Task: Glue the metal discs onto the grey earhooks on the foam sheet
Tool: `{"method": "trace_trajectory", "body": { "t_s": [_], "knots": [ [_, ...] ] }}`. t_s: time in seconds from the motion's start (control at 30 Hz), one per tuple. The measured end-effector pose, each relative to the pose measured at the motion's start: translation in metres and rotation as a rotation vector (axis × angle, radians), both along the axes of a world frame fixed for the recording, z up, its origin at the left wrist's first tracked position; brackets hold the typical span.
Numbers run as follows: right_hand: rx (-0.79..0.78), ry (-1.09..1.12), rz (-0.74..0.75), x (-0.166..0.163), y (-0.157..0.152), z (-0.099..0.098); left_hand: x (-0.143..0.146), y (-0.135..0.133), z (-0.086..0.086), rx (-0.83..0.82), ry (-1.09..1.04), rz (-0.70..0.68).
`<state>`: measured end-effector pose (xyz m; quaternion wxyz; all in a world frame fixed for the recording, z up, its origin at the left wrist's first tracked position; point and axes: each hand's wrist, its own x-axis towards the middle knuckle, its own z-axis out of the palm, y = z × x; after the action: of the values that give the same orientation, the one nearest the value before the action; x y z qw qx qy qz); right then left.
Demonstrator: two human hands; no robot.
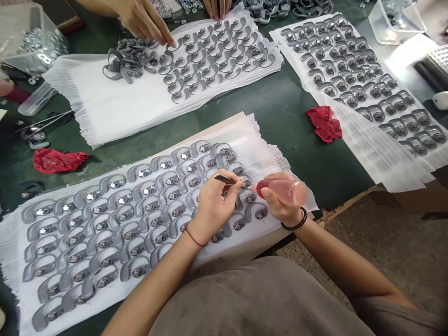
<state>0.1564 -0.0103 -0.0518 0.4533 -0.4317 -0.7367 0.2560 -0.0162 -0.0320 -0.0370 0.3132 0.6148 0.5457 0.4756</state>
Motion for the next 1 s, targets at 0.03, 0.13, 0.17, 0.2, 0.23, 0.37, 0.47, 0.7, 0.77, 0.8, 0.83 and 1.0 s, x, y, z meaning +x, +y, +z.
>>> {"method": "trace_trajectory", "body": {
  "t_s": [0.03,0.13,0.17,0.2,0.23,0.37,0.47,0.7,0.77,0.8,0.83,1.0],
  "knots": [
    [-0.010,-0.003,0.020,0.000,0.000,0.000,0.000,0.001,0.001,-0.014,-0.006,0.004],
    [-0.021,0.000,0.051,0.000,0.000,-0.002,0.000,0.002,0.004,-0.019,0.001,0.007],
    [-0.025,0.001,0.057,0.000,0.000,-0.003,0.000,0.002,0.005,-0.016,0.006,0.006],
    [-0.027,0.001,0.061,0.000,0.000,-0.004,0.000,0.003,0.005,-0.015,0.011,0.006],
    [-0.030,-0.001,0.066,0.000,0.000,-0.004,0.000,0.003,0.005,-0.017,0.014,0.005],
    [-0.016,-0.027,0.072,-0.002,0.000,-0.004,-0.001,0.002,0.004,-0.031,0.016,0.000],
    [0.035,-0.063,0.065,-0.004,0.001,0.000,-0.001,0.002,0.003,-0.033,0.027,0.001],
    [0.161,-0.128,0.037,-0.007,0.002,0.007,0.000,0.001,0.003,-0.024,0.026,-0.002],
    [0.190,-0.143,0.022,-0.007,0.002,0.008,0.000,0.001,0.003,-0.016,0.031,-0.002],
    [0.197,-0.146,0.014,-0.007,0.002,0.009,0.000,0.002,0.003,-0.014,0.036,-0.001],
    [0.197,-0.147,0.007,-0.007,0.002,0.009,0.000,0.002,0.004,-0.011,0.040,0.000],
    [0.261,-0.189,-0.013,-0.007,0.002,0.010,0.000,0.002,0.005,-0.009,0.052,-0.006]
  ]
}}
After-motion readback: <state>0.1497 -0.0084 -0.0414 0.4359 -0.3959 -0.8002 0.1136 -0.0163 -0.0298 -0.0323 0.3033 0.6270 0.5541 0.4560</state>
